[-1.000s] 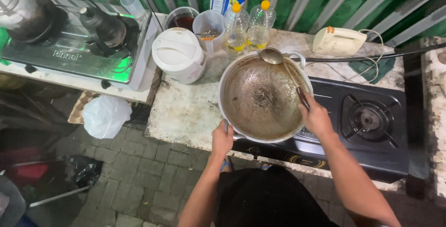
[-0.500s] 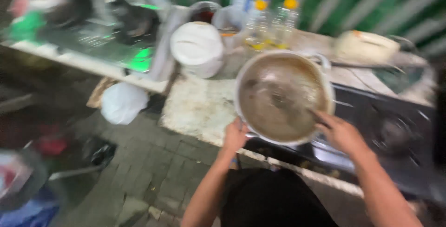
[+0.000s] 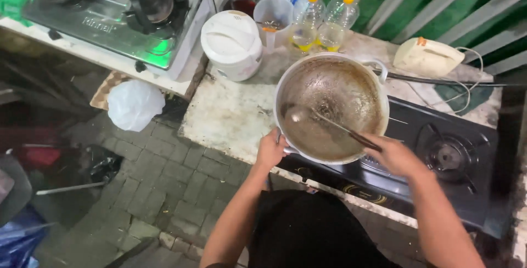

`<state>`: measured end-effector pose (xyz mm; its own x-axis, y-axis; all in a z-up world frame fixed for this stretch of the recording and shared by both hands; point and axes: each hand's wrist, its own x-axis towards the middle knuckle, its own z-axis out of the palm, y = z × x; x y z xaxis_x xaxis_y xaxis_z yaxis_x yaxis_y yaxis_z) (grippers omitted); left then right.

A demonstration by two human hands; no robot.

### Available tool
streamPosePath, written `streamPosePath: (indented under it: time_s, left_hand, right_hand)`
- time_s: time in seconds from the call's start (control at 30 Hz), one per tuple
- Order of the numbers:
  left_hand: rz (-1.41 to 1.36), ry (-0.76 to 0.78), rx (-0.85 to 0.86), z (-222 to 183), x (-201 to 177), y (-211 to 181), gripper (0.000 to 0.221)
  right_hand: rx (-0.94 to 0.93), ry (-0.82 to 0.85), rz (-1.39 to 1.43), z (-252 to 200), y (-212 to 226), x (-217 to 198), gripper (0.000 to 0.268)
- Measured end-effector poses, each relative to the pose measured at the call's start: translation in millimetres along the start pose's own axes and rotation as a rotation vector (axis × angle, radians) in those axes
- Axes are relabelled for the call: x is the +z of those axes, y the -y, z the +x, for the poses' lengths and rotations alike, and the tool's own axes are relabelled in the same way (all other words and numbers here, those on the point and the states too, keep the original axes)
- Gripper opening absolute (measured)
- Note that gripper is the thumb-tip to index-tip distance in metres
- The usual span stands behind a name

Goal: Stirring a mixture in a pot on a stove and adding liquid from a kettle.

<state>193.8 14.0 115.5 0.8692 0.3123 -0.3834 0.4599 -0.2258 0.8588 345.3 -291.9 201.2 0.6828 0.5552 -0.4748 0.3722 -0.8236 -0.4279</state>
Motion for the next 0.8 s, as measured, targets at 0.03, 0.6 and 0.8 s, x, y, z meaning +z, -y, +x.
streamPosePath:
  time_s: [0.03,0.6,0.8]
  left_hand:
    - [0.004,-0.002,-0.005,-1,-2,-3,0.038]
    - [0.091,-0.041,0.089,29,16,41,0.021]
    - [-0.089,0.008,0.052,12,-14,-1,0.028]
  right_hand:
    - [-0.053,-0.022,-0.064,-5,-10,-7,0.052]
    - [0.082,-0.122,0.044,33,-32,25,0.049]
    - [0.063,-0.047,0.163,-32,-44,-16,0.050]
